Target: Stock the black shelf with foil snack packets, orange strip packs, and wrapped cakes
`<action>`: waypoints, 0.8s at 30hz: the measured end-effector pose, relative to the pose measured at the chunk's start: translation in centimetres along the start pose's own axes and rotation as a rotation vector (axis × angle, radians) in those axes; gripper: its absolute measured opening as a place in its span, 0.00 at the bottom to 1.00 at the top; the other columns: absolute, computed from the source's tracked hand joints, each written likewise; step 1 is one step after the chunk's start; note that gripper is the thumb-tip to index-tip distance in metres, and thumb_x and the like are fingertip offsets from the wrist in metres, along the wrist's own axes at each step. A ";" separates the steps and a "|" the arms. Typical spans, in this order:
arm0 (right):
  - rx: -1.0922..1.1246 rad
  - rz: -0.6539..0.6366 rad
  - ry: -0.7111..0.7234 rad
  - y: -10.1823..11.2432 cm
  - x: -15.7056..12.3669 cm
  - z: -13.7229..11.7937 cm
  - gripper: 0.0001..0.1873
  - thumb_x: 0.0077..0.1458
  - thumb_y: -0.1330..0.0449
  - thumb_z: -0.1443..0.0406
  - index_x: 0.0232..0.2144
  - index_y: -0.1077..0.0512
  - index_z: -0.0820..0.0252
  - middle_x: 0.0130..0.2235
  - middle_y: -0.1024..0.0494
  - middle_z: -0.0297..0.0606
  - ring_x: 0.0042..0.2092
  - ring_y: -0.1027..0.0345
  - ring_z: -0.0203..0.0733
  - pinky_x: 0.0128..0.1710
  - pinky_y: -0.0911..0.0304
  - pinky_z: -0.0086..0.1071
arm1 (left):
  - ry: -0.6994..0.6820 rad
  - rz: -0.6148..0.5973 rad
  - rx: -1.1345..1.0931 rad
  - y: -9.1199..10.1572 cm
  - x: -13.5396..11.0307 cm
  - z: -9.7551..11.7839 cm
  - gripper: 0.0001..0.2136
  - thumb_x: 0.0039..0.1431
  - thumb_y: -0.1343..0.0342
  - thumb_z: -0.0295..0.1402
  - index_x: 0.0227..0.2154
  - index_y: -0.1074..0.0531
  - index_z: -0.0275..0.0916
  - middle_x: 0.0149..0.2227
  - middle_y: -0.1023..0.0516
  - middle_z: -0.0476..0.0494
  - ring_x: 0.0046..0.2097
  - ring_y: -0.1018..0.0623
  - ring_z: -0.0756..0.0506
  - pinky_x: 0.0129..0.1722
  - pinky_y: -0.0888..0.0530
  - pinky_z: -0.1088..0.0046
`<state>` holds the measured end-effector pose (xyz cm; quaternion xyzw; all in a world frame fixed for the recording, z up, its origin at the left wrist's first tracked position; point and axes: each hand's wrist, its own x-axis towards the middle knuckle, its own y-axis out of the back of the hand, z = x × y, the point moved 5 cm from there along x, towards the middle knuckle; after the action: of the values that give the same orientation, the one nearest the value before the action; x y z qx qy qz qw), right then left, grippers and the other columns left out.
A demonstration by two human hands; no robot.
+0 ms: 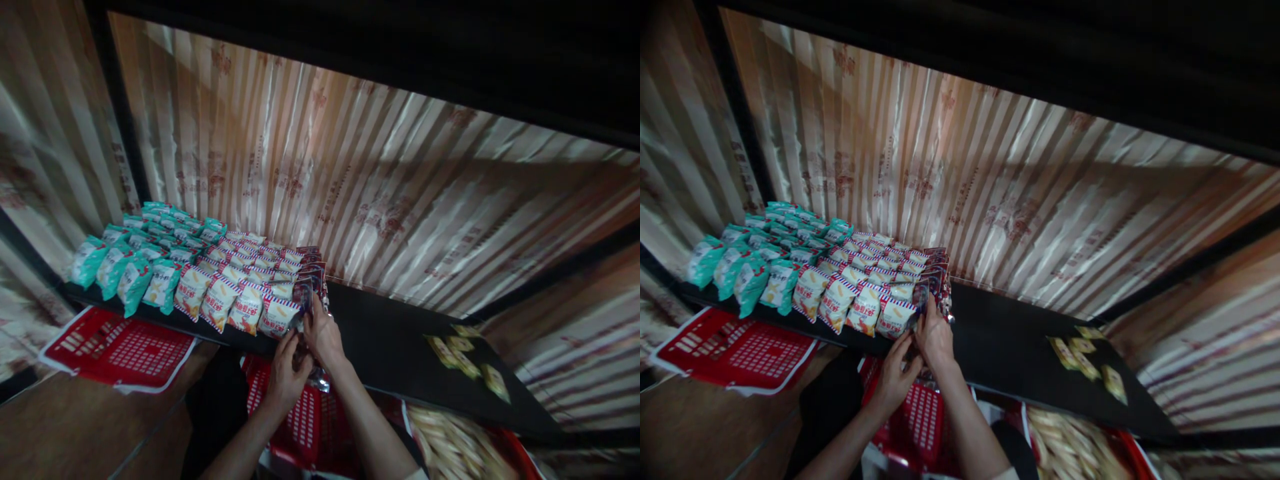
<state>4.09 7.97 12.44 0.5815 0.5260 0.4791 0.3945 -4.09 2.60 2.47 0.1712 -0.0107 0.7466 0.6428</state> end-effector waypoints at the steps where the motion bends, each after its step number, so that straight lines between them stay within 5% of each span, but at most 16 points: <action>1: 0.030 0.015 0.011 -0.2 0.0 0.1 0.28 0.56 0.54 0.66 0.59 0.50 0.63 0.37 0.23 0.45 0.35 0.27 0.43 0.34 0.38 0.31 | -0.001 -0.008 0.010 0.0 0.0 0.0 0.22 0.54 0.50 0.36 0.51 0.35 0.30 0.55 0.34 0.31 0.57 0.34 0.41 0.57 0.36 0.62; 17: 0.074 0.105 -0.013 -0.8 -1.0 1.0 0.29 0.56 0.53 0.63 0.60 0.50 0.61 0.46 0.27 0.47 0.37 0.28 0.42 0.34 0.36 0.33 | -0.083 -0.085 0.218 -0.5 -1.0 -0.2 0.25 0.55 0.54 0.32 0.56 0.42 0.30 0.61 0.43 0.32 0.62 0.44 0.41 0.60 0.41 0.59; 21: 0.040 0.217 -0.019 0.0 -1.4 1.2 0.30 0.57 0.53 0.61 0.61 0.52 0.58 0.49 0.31 0.46 0.36 0.30 0.42 0.30 0.35 0.34 | -0.086 -0.091 0.240 -0.7 -1.2 -0.1 0.25 0.56 0.53 0.33 0.57 0.43 0.31 0.61 0.44 0.33 0.62 0.44 0.41 0.60 0.41 0.59; 24: 0.027 0.346 0.112 0.4 -1.2 1.2 0.28 0.56 0.52 0.64 0.60 0.48 0.54 0.47 0.30 0.43 0.44 0.35 0.44 0.38 0.35 0.35 | -0.091 -0.087 0.232 -0.9 -1.3 -0.4 0.25 0.57 0.53 0.34 0.58 0.44 0.33 0.62 0.45 0.34 0.63 0.45 0.41 0.59 0.41 0.57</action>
<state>5.35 6.75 12.41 0.6412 0.4455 0.5643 0.2685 -3.17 1.61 1.60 0.2786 0.0542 0.7056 0.6493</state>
